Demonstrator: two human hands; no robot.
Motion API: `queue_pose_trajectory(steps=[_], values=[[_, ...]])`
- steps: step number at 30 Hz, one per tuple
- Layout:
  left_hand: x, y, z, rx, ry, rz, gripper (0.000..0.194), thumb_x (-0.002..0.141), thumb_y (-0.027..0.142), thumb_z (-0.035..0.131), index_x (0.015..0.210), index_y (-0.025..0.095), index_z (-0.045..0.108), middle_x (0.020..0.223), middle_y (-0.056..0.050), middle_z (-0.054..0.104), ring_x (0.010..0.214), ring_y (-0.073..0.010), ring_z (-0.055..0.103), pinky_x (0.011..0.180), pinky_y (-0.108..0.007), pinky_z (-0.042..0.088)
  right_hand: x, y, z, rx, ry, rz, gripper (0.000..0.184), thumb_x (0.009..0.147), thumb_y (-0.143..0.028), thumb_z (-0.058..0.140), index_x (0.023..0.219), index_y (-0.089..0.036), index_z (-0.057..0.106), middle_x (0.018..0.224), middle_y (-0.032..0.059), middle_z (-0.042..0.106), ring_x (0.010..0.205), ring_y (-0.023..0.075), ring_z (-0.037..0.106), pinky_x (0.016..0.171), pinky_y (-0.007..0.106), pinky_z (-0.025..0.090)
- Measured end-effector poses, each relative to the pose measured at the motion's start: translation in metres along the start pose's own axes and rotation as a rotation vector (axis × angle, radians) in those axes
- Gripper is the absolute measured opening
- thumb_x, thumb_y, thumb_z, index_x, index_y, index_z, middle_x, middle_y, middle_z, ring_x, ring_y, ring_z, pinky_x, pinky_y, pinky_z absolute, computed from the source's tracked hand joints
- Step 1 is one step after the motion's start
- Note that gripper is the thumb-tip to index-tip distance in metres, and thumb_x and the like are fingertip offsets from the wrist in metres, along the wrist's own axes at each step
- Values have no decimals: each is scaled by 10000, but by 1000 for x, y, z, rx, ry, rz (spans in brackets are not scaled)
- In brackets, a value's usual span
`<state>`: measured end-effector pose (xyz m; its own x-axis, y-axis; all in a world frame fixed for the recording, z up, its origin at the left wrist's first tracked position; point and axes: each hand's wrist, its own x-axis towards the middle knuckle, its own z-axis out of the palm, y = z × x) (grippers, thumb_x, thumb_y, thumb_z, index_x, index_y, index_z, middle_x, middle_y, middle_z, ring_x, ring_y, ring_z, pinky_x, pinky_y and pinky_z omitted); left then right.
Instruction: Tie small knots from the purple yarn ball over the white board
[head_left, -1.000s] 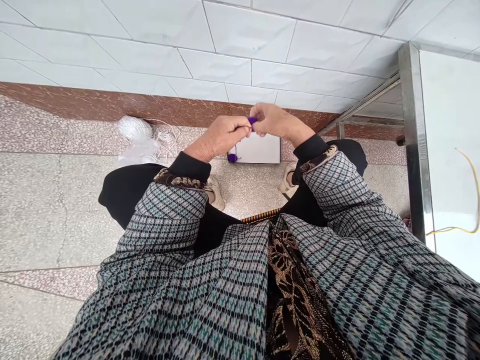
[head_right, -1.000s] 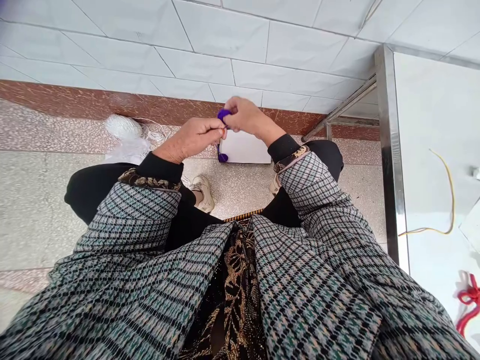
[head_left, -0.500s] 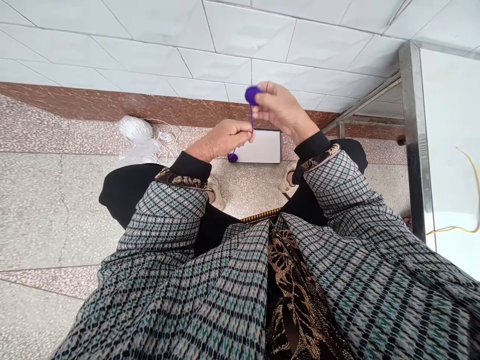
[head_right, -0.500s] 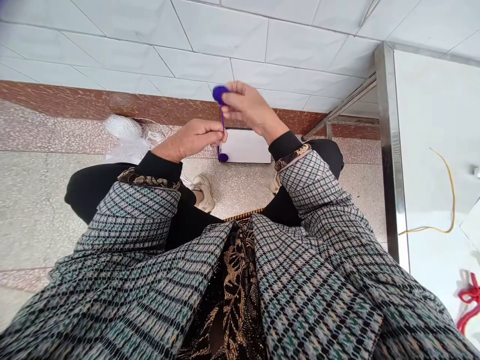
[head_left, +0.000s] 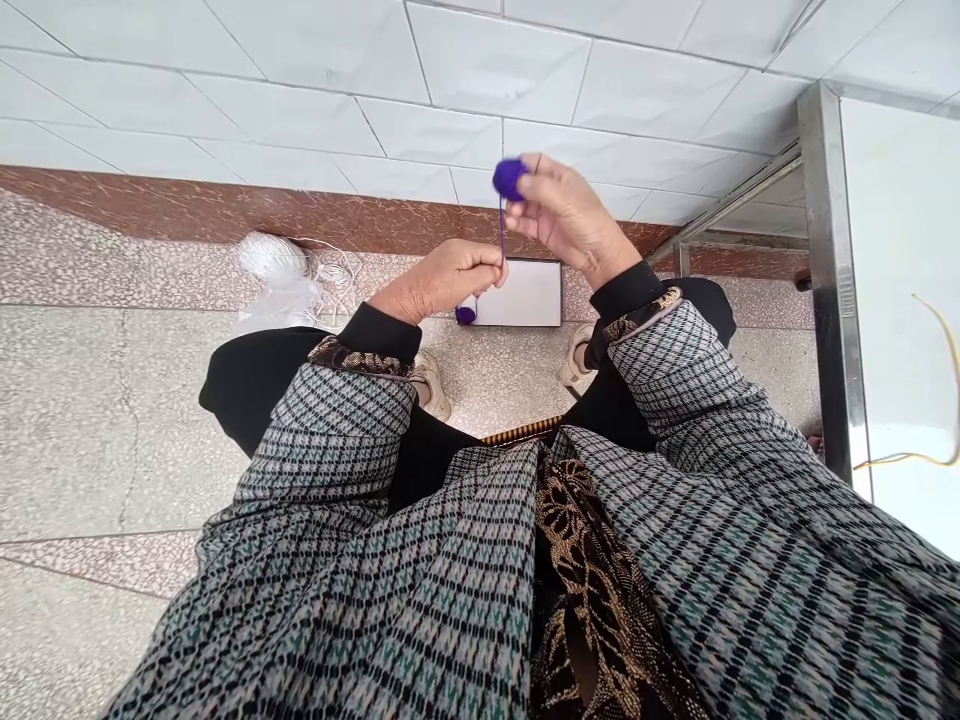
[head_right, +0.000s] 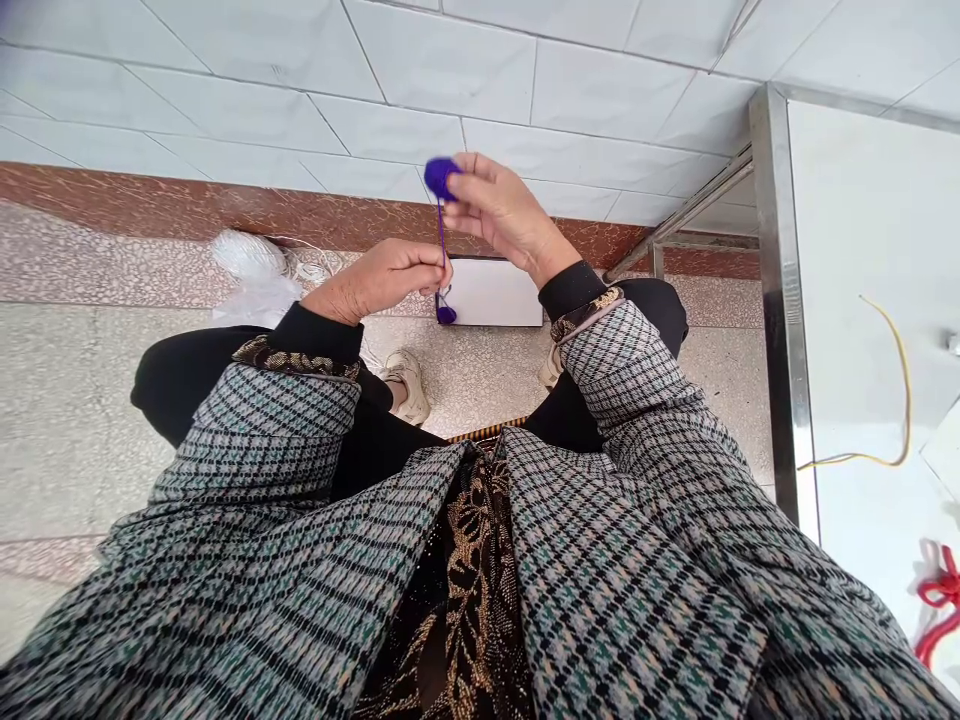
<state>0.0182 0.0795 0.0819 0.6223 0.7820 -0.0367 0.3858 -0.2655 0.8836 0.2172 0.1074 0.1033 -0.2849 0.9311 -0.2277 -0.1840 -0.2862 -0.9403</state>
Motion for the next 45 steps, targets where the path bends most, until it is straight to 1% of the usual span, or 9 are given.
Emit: queue_pose_trajectory(steps=[5, 9, 18, 23, 27, 31, 35, 39, 45], values=[[-1, -5, -6, 5, 42, 8, 178, 834, 117, 569, 688, 174, 653, 607, 25, 564, 601, -119, 535, 675, -254, 437, -4, 1, -5, -642, -353, 220, 299, 798, 48, 797, 842, -177, 605, 686, -40, 612, 645, 113, 602, 580, 204, 483], [0, -8, -14, -22, 109, -8, 185, 817, 108, 541, 660, 186, 601, 597, 11, 542, 615, -140, 524, 678, -270, 446, -8, -3, -12, -497, -559, 210, 296, 739, -65, 890, 845, -175, 637, 753, -31, 666, 684, 106, 640, 638, 203, 535], [2, -1, -11, -34, 109, 15, 233, 876, 139, 507, 661, 186, 585, 691, -13, 616, 723, -148, 576, 832, -294, 511, -14, -11, -5, 66, -245, 36, 450, 788, -368, 938, 962, -245, 542, 809, -45, 632, 691, 112, 621, 627, 194, 546], [0, 6, -6, -40, -77, 22, 245, 896, 201, 528, 680, 173, 641, 717, -22, 672, 727, -143, 622, 860, -305, 528, -12, -14, 7, -32, -26, -57, 307, 962, -233, 765, 983, -262, 460, 879, -41, 572, 738, 107, 608, 751, 210, 570], [-4, 9, -4, -68, -136, -1, 234, 890, 231, 551, 691, 179, 663, 657, -12, 652, 670, -135, 625, 798, -286, 544, -4, -3, 3, -488, 100, -12, 324, 888, 25, 656, 890, -231, 457, 813, -45, 553, 648, 97, 537, 626, 211, 476], [-5, 9, -14, -85, -33, 10, 214, 853, 208, 569, 646, 192, 621, 616, -14, 606, 636, -142, 593, 729, -284, 530, -7, 0, -13, -731, -394, 166, 321, 743, 48, 761, 880, -188, 594, 763, -32, 638, 646, 113, 572, 571, 217, 451], [-4, 6, -22, -105, 54, 50, 228, 815, 141, 547, 596, 201, 567, 615, -18, 578, 627, -140, 555, 705, -290, 497, -16, -6, -24, -229, -669, 75, 411, 680, -222, 942, 946, -185, 630, 893, -18, 714, 703, 108, 637, 642, 216, 538], [-2, 4, -17, -107, 37, 56, 258, 828, 110, 535, 586, 196, 562, 609, -23, 585, 619, -141, 551, 700, -292, 487, -19, -14, -18, 120, -449, 8, 513, 667, -335, 966, 990, -219, 584, 902, -31, 710, 649, 86, 610, 657, 212, 553], [0, 8, -5, -63, -31, 3, 259, 844, 138, 543, 593, 189, 582, 577, -1, 584, 603, -130, 576, 728, -274, 520, -12, -11, 6, 105, -22, 51, 244, 929, -96, 720, 1012, -243, 544, 826, -55, 640, 655, 97, 627, 710, 199, 579]])
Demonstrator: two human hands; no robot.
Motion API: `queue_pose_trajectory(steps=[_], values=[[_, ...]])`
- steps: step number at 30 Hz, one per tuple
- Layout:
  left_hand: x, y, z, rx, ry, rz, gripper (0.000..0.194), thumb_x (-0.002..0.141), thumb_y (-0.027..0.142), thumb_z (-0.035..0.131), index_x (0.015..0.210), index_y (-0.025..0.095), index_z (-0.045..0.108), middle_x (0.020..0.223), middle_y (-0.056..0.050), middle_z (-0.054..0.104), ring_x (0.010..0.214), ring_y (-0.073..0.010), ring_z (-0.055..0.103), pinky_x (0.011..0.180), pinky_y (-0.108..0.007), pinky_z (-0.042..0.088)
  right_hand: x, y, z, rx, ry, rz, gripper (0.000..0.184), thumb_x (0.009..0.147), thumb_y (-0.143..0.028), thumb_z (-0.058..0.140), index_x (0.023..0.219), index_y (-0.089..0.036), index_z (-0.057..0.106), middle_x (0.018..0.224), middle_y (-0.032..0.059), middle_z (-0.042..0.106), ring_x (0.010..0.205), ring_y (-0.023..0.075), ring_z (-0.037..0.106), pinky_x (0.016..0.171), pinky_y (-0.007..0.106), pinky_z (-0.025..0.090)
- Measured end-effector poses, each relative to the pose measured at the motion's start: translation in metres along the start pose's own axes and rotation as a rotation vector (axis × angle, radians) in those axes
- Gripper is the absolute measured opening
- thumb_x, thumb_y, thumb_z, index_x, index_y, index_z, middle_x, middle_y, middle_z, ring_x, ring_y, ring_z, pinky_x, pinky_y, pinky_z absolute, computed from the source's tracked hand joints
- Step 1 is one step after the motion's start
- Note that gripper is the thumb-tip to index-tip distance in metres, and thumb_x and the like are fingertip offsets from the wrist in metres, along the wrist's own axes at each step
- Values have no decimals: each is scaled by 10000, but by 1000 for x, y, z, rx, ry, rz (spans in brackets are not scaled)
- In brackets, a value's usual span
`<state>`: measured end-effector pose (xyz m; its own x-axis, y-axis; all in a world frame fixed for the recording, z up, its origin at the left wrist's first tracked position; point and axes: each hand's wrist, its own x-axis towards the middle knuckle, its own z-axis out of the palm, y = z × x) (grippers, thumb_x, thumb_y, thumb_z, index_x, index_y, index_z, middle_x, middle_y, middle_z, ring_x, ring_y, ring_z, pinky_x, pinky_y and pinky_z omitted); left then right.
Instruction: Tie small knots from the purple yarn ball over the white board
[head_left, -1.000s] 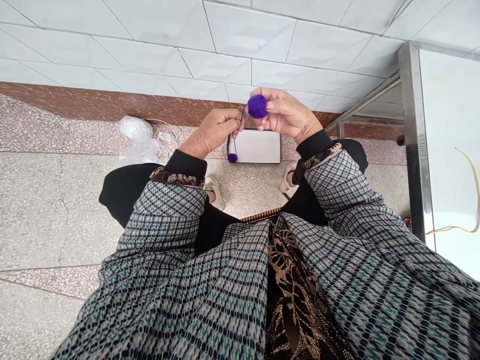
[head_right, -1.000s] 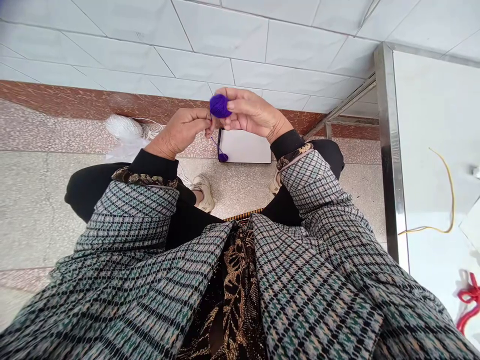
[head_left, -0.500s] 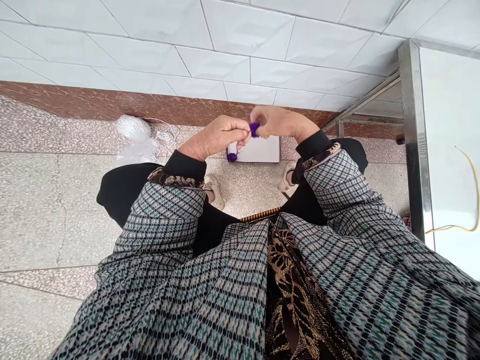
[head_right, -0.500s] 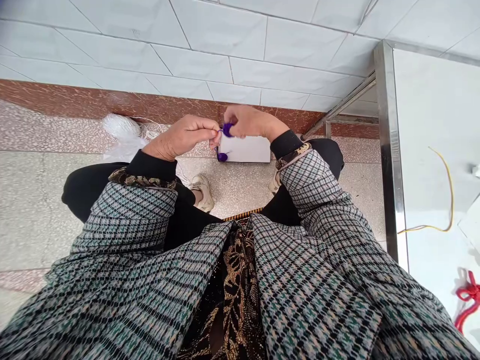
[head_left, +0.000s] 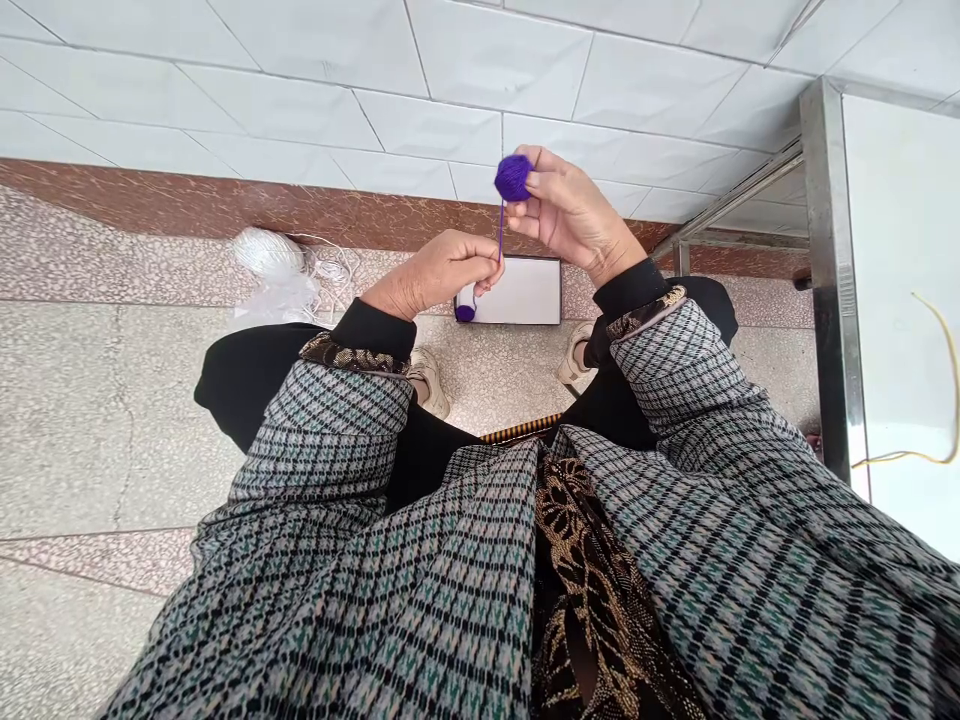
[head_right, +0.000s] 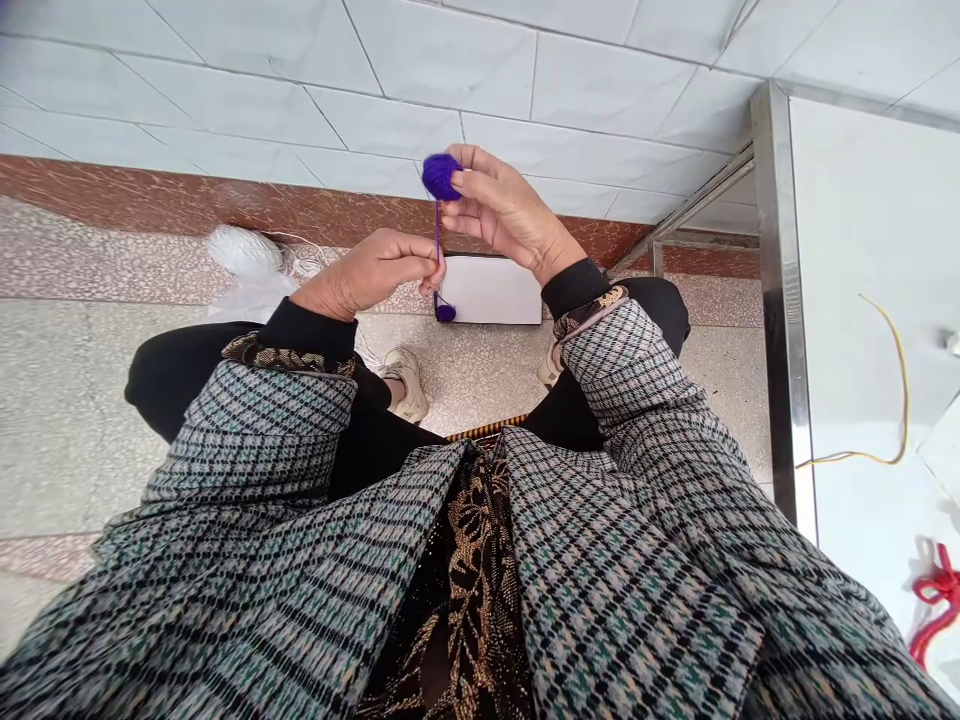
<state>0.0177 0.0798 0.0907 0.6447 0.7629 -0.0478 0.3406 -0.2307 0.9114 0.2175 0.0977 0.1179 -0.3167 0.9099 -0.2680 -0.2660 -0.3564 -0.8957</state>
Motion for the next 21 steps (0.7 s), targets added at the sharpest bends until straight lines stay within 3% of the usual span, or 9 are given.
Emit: queue_pose_trajectory(steps=[4, 7, 10, 12, 14, 17, 19, 21], values=[[-2, 0, 0, 22, -27, -1, 222, 819, 174, 552, 600, 191, 584, 578, 7, 577, 585, -117, 555, 680, -255, 483, 7, 14, 1, -412, 20, 88, 342, 842, 126, 600, 897, -206, 543, 704, -66, 599, 540, 83, 521, 554, 188, 481], [-4, -1, -6, 64, 17, -22, 169, 795, 170, 560, 635, 192, 609, 588, 9, 567, 566, -114, 512, 610, -261, 406, 7, 17, -9, -671, -241, 192, 341, 734, 118, 711, 865, -181, 609, 726, -46, 636, 591, 94, 572, 544, 193, 469], [-4, -4, -13, 77, 85, -26, 151, 798, 161, 572, 657, 194, 615, 592, 4, 558, 585, -132, 503, 613, -280, 399, 3, 13, -21, -676, -488, 257, 317, 704, 30, 812, 886, -174, 651, 780, -34, 675, 639, 102, 617, 594, 196, 509], [-3, -5, -15, 68, 113, -20, 165, 811, 162, 573, 652, 198, 594, 595, 0, 552, 615, -146, 516, 644, -288, 422, 0, 8, -25, -491, -549, 224, 332, 714, -71, 866, 942, -176, 647, 831, -29, 689, 653, 99, 629, 631, 203, 535], [-2, -6, -14, 55, 130, -10, 179, 823, 162, 565, 648, 201, 567, 614, -6, 557, 648, -154, 527, 672, -290, 437, -2, 3, -25, -223, -511, 131, 405, 726, -205, 906, 1013, -183, 620, 873, -23, 693, 646, 92, 623, 651, 212, 552], [0, -5, -8, -4, 155, 24, 183, 840, 149, 532, 666, 201, 552, 657, -11, 574, 661, -147, 535, 713, -294, 456, -3, -2, -19, 82, -319, -37, 432, 757, -262, 888, 1054, -202, 579, 910, -20, 689, 667, 86, 624, 693, 204, 571], [1, -3, -4, -24, 127, 37, 183, 848, 149, 525, 675, 198, 561, 661, -10, 579, 648, -140, 534, 723, -298, 461, -1, -3, -12, 132, -140, -103, 324, 828, -190, 819, 1022, -221, 561, 894, -31, 672, 700, 89, 641, 747, 197, 587], [0, 1, 0, -3, 71, 29, 189, 858, 165, 539, 675, 193, 580, 647, -6, 577, 633, -137, 527, 715, -296, 459, 3, 0, -6, 42, 24, -103, 238, 902, -97, 723, 963, -230, 535, 839, -41, 646, 689, 94, 640, 759, 203, 595]])
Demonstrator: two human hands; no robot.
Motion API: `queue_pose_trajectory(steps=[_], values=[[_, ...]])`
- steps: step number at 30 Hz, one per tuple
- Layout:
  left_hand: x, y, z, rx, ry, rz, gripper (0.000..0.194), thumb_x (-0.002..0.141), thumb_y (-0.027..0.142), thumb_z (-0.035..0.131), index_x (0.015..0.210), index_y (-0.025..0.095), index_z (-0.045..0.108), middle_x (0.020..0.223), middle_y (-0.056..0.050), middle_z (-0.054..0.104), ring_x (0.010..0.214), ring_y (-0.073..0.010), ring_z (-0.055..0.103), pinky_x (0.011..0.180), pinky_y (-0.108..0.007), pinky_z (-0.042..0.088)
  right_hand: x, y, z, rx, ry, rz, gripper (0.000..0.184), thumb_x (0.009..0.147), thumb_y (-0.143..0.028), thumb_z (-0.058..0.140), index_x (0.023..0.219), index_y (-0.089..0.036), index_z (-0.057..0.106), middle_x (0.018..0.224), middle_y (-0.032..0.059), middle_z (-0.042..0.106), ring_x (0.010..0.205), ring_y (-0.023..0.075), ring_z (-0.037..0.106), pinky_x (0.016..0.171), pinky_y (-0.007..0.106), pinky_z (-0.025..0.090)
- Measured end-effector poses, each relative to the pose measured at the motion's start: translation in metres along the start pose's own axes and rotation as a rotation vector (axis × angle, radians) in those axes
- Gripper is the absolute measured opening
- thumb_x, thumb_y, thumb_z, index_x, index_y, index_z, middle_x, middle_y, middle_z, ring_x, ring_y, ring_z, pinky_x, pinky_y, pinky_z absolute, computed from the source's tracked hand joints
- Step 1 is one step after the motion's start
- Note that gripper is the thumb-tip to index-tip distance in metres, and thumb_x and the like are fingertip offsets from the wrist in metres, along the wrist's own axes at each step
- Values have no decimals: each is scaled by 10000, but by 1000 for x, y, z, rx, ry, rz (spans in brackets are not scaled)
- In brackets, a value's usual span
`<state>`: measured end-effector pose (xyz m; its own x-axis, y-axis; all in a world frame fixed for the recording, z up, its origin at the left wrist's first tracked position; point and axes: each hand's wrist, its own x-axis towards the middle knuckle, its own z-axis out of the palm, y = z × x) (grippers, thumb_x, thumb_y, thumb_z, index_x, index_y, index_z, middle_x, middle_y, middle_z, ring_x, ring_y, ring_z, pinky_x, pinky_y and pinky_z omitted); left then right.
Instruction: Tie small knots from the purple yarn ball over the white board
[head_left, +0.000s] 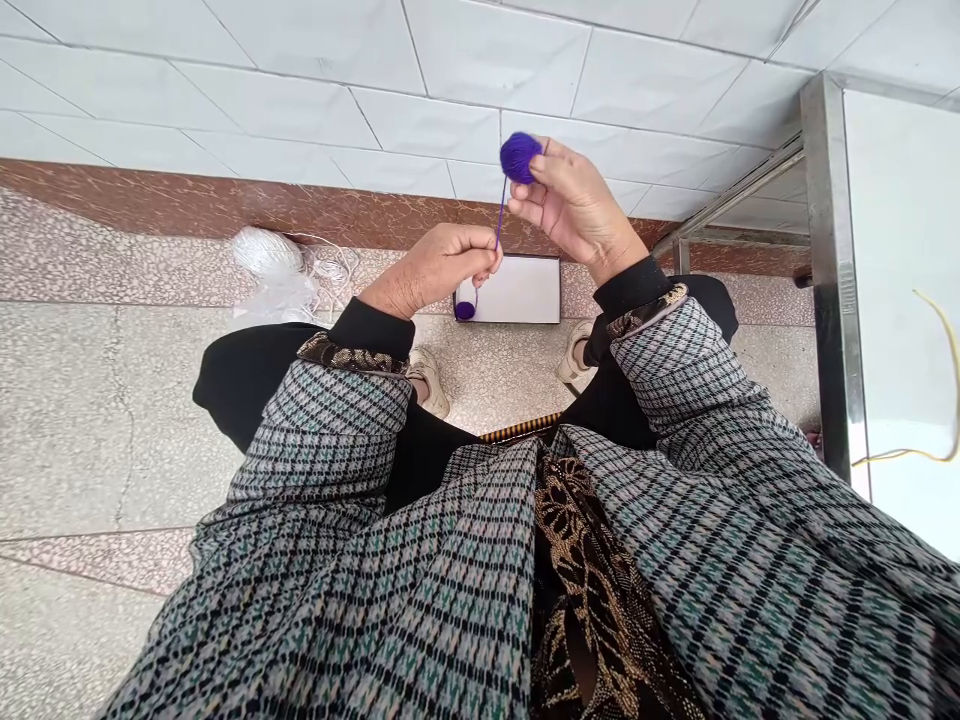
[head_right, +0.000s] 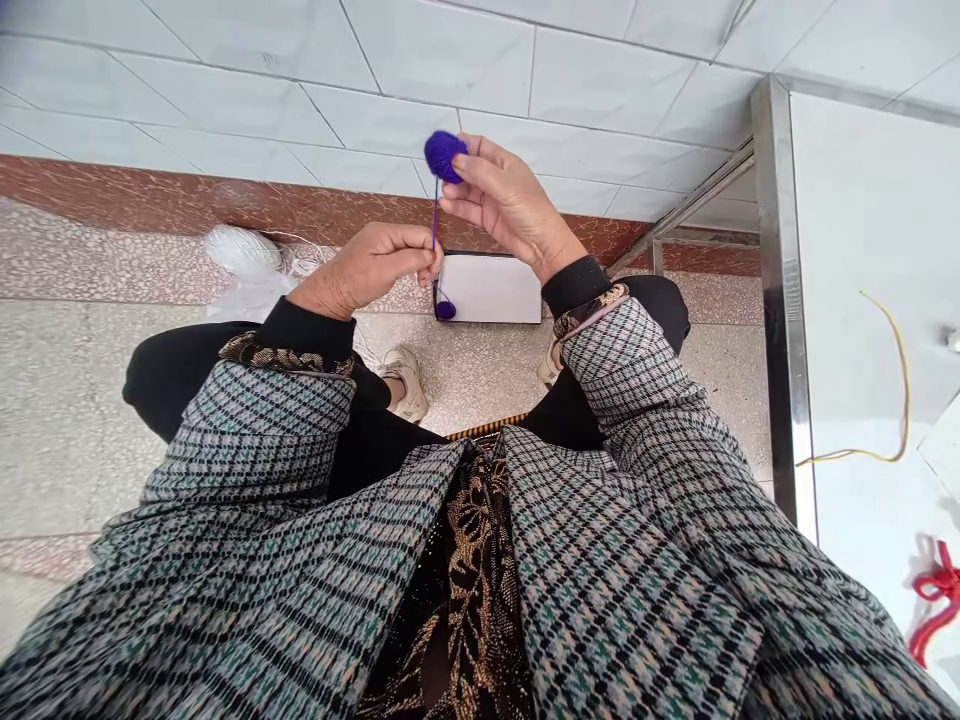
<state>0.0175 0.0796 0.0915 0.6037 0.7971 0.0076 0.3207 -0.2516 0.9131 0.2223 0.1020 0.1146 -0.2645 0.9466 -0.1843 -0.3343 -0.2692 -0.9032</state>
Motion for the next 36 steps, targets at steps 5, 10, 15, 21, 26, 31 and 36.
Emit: queue_pose_trajectory(steps=[5, 10, 15, 21, 26, 31, 36], values=[[-4, 6, -4, 98, -29, -30, 192, 851, 171, 559, 666, 187, 606, 615, 7, 556, 599, -125, 489, 651, -281, 410, 2, 7, -3, -727, -231, 201, 345, 767, 102, 719, 826, -195, 553, 692, -37, 619, 607, 93, 570, 521, 168, 442], [-4, 4, -15, 119, 73, -37, 214, 830, 108, 544, 638, 199, 568, 617, 4, 546, 632, -147, 505, 672, -283, 438, -3, 0, -15, -390, -551, 241, 267, 812, -79, 772, 916, -196, 555, 849, -33, 699, 630, 68, 623, 603, 160, 529], [-1, 1, -10, 57, 15, -35, 238, 846, 92, 531, 636, 201, 560, 667, -14, 590, 669, -153, 565, 717, -287, 473, 1, -5, -8, 87, -109, -60, 149, 1053, -226, 643, 996, -214, 506, 872, -75, 600, 718, 12, 581, 756, 70, 510], [-2, 0, 4, 56, -101, -45, 192, 825, 138, 572, 648, 178, 635, 611, 16, 574, 613, -127, 566, 711, -269, 479, 3, 8, 7, -237, 63, 128, 293, 912, 28, 654, 931, -236, 528, 798, -54, 602, 589, 92, 565, 606, 195, 549], [-5, -1, -3, 76, -32, -36, 148, 805, 156, 591, 697, 171, 691, 626, 13, 614, 612, -121, 562, 682, -253, 469, -1, 12, -1, -930, -336, 310, 364, 703, 125, 740, 835, -191, 616, 708, -46, 621, 605, 119, 587, 538, 237, 436], [-1, -4, -13, 110, 109, -60, 167, 800, 134, 565, 656, 190, 630, 582, 8, 575, 584, -132, 505, 625, -264, 430, -7, 4, -7, -583, -533, 349, 301, 754, 26, 801, 918, -174, 646, 778, -39, 694, 634, 103, 629, 617, 209, 518], [3, -8, -6, 134, 124, -116, 172, 831, 156, 550, 673, 192, 608, 586, 9, 562, 592, -135, 506, 638, -270, 424, -2, 2, -2, -12, -187, 174, 120, 994, -93, 643, 1003, -194, 578, 749, -49, 641, 593, 78, 589, 647, 179, 566]])
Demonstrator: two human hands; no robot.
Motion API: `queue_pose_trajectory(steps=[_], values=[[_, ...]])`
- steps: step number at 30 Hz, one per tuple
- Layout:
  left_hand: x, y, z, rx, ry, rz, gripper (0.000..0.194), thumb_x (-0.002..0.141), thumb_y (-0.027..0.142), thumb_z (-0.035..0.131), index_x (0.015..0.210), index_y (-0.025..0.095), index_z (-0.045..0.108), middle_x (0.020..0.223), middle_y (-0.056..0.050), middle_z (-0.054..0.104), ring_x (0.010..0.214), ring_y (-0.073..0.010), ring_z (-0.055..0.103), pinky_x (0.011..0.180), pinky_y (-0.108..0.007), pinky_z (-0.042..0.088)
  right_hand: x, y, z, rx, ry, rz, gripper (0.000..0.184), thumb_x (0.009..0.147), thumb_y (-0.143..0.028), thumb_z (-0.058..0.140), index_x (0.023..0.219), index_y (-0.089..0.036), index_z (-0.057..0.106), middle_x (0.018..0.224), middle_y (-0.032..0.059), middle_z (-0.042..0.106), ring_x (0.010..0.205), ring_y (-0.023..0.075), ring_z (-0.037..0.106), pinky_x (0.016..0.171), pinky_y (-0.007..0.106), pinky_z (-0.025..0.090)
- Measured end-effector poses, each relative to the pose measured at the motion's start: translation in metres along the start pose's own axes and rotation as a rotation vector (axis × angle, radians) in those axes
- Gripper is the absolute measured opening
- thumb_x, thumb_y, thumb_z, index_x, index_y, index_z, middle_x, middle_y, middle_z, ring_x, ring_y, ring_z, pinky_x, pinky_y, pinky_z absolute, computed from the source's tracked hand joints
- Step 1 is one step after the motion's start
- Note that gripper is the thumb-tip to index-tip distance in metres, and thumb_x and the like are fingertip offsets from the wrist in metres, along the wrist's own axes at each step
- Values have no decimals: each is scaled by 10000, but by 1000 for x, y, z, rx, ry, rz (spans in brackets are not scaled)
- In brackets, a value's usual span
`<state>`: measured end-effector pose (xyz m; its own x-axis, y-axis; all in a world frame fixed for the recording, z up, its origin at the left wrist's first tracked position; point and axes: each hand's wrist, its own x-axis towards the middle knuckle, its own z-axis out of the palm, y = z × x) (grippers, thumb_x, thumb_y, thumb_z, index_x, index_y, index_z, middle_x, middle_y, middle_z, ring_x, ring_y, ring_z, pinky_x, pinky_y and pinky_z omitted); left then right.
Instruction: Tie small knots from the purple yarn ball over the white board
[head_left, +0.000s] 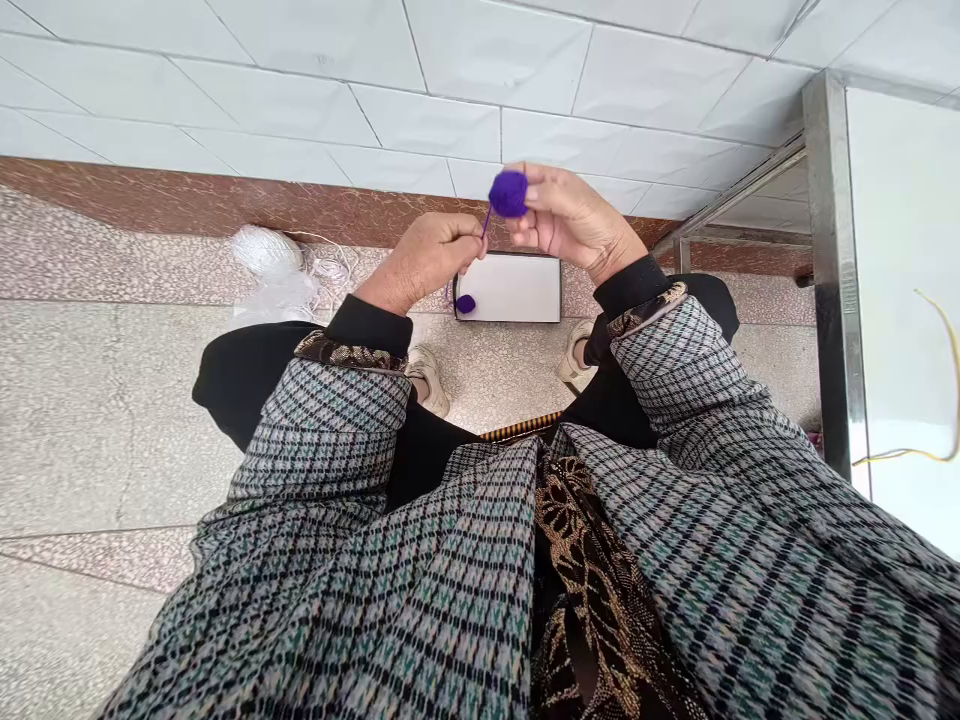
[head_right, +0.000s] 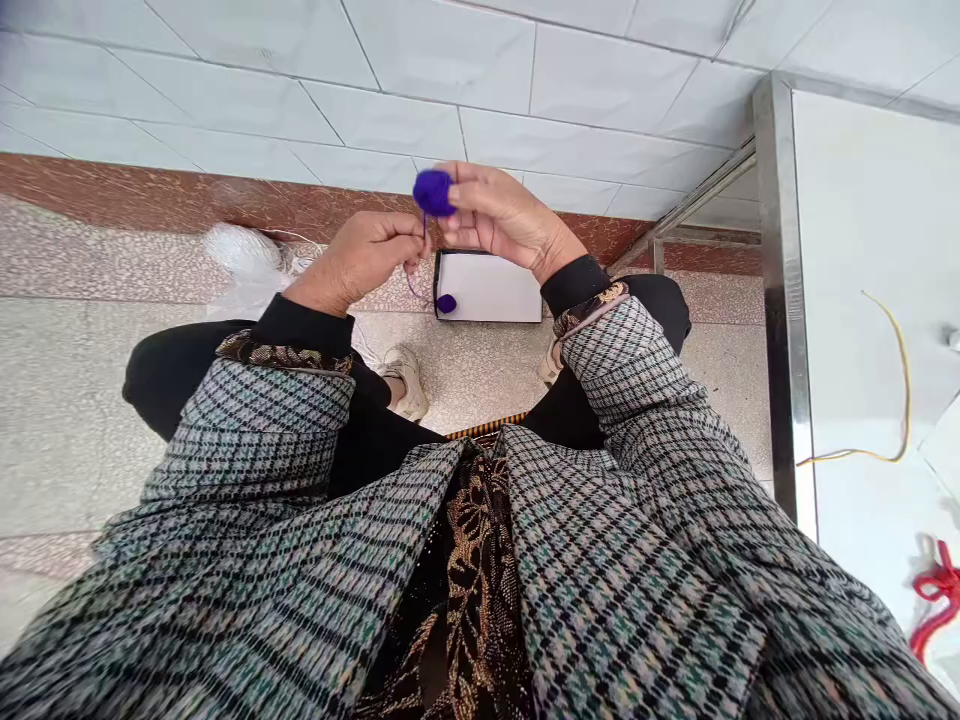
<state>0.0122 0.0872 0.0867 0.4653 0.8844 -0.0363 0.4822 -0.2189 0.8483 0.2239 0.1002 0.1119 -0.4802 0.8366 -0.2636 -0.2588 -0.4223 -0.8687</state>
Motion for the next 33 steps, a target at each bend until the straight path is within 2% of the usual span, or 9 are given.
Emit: queue_pose_trajectory(steps=[5, 10, 14, 18, 22, 24, 27, 30, 33], values=[[-5, 2, 8, 19, -170, 36, 154, 834, 203, 586, 735, 168, 697, 636, 10, 608, 633, -129, 558, 710, -269, 468, 11, 11, 4, -196, 223, 1, 277, 921, 32, 651, 999, -222, 574, 749, -61, 610, 558, 86, 557, 591, 178, 542], [-6, 4, -3, 29, -84, 27, 147, 829, 198, 581, 736, 180, 693, 632, 2, 594, 669, -149, 560, 717, -287, 459, 9, 20, -5, -619, -111, 198, 333, 725, 123, 733, 815, -180, 630, 704, -44, 635, 588, 88, 565, 504, 179, 451], [-3, 4, -9, 39, 3, 6, 159, 831, 188, 555, 681, 194, 607, 632, -3, 562, 663, -155, 522, 705, -298, 445, 3, 13, -9, -380, -255, 127, 187, 805, -93, 803, 859, -174, 643, 791, -47, 688, 647, 60, 621, 627, 163, 509], [-2, 0, -2, 20, -3, -11, 161, 837, 191, 528, 681, 197, 563, 623, 8, 532, 624, -142, 478, 689, -299, 409, 5, 4, -3, -119, -60, -54, 291, 892, -252, 859, 925, -212, 572, 777, -54, 634, 708, 83, 639, 709, 191, 562], [-3, -3, 8, 31, -143, 44, 146, 846, 249, 568, 749, 184, 655, 644, 15, 564, 641, -139, 508, 714, -289, 417, 13, 9, 1, -261, 181, -56, 227, 1033, -121, 693, 937, -217, 512, 738, -62, 585, 678, 69, 612, 716, 171, 561], [-5, -1, 8, 49, -165, 68, 148, 837, 265, 586, 750, 181, 672, 652, 16, 573, 642, -135, 503, 708, -286, 408, 15, 16, -1, -470, 206, 55, 286, 948, 26, 683, 897, -206, 523, 675, -63, 583, 585, 73, 560, 586, 162, 505], [-6, 5, -1, 65, -119, 60, 143, 823, 244, 574, 725, 187, 661, 640, 13, 563, 641, -142, 492, 699, -295, 400, 11, 20, -6, -627, 14, 204, 362, 762, 124, 764, 830, -183, 584, 646, -52, 608, 547, 82, 547, 476, 171, 424], [-5, 8, -10, 70, -42, 37, 139, 809, 206, 550, 687, 194, 616, 627, 7, 542, 647, -152, 485, 702, -310, 398, 1, 14, -5, -459, -213, 220, 334, 734, 61, 820, 874, -173, 628, 774, -30, 683, 622, 89, 623, 571, 179, 528], [-3, 5, -11, 68, 3, -1, 150, 820, 205, 553, 675, 201, 595, 625, 4, 538, 645, -156, 480, 693, -313, 398, -6, 1, 2, -157, -145, 72, 297, 814, -36, 816, 967, -187, 611, 852, -24, 701, 662, 94, 654, 670, 204, 597]])
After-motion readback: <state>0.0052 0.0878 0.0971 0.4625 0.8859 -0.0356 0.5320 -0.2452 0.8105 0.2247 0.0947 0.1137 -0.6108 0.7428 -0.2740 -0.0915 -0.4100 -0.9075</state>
